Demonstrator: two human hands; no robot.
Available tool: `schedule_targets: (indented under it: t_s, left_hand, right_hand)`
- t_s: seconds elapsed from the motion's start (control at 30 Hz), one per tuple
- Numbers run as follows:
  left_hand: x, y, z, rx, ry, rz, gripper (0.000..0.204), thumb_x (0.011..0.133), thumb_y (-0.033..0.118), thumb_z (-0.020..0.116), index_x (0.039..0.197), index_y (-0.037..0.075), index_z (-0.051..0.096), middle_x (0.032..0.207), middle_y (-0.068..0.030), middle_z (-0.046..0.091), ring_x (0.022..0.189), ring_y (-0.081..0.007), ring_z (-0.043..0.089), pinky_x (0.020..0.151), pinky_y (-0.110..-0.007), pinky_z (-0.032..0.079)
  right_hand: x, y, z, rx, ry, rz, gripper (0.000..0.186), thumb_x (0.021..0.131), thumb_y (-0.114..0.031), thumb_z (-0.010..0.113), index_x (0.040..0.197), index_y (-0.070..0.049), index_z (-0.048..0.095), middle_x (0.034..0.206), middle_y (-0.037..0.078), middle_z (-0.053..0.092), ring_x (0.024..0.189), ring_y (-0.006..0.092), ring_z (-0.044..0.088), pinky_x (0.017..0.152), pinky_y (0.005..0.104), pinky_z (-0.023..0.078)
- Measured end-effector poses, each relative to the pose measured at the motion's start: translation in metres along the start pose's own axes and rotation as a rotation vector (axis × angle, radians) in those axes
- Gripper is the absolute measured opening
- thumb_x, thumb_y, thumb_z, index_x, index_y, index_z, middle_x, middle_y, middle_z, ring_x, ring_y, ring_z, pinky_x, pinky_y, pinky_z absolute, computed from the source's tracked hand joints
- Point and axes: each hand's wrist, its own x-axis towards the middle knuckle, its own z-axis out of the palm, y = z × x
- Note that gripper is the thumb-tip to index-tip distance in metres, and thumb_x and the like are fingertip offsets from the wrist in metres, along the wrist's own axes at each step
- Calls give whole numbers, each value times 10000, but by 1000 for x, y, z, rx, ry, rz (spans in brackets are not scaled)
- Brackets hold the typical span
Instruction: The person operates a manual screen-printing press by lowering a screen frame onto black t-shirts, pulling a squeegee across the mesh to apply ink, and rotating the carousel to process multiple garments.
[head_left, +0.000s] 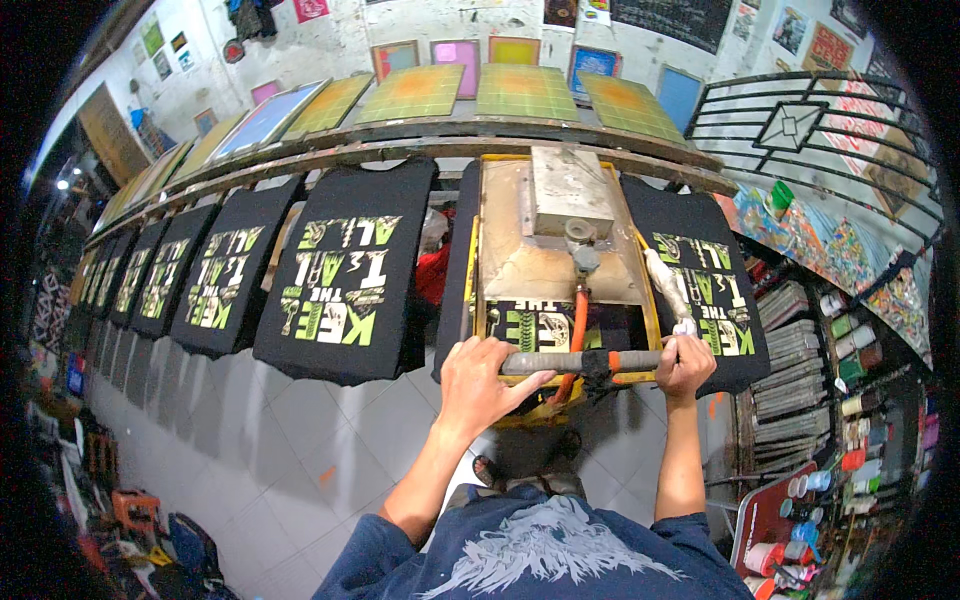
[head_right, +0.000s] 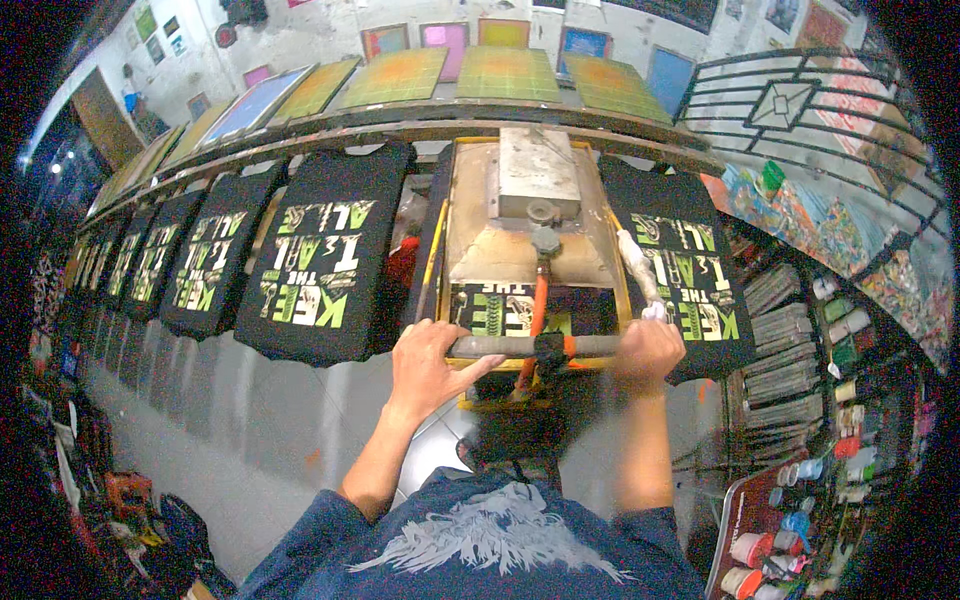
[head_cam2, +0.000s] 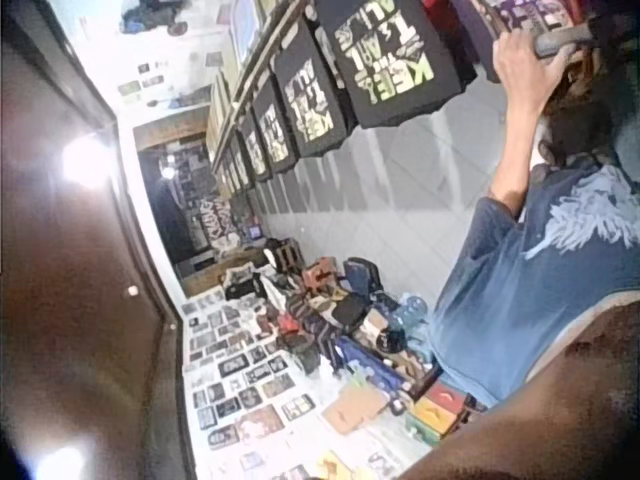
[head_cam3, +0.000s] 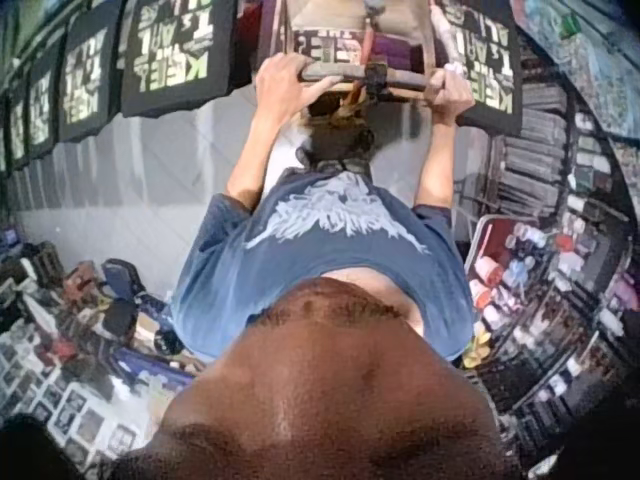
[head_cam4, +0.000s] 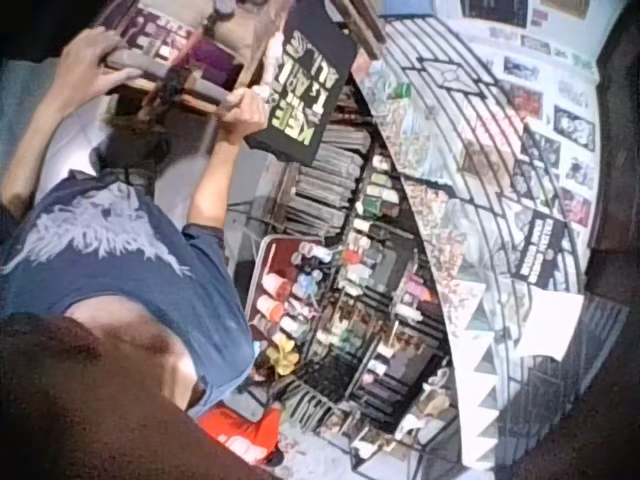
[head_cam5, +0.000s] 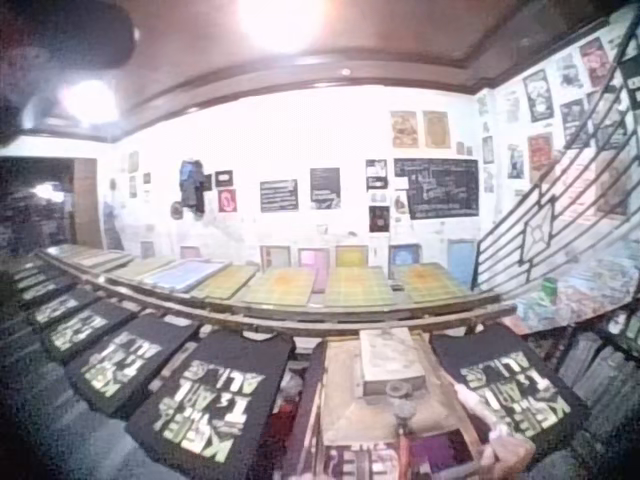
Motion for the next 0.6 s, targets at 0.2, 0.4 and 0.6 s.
schedule_targets:
  t_s: [0.2, 0.4, 0.6]
  left_hand:
    - [-19, 5, -12, -30, -67, -33, 474, 743, 513, 860, 861, 76, 720, 838, -107, 675, 836, -315, 631, 754, -436, 485]
    - [-58, 36, -47, -47, -194, -136, 415, 795, 456, 840, 904, 72, 727, 811, -83, 668, 756, -292, 639, 714, -424, 461]
    - [-81, 37, -70, -36, -236, -153, 468, 715, 507, 890, 712, 64, 742, 606, -88, 654, 553, -277, 647, 547, -381, 495]
  right_hand:
    - [-21, 2, -4, 20, 6, -24, 279, 919, -146, 525, 676, -44, 617, 637, 132, 585, 597, 342, 588, 582, 434, 411]
    - [-30, -14, -27, 148, 43, -37, 304, 902, -188, 491, 672, -36, 618, 610, 126, 557, 543, 326, 532, 555, 424, 370]
    - [-39, -26, -33, 241, -43, -53, 260, 823, -221, 511, 693, -45, 652, 592, 121, 541, 507, 317, 505, 534, 419, 370]
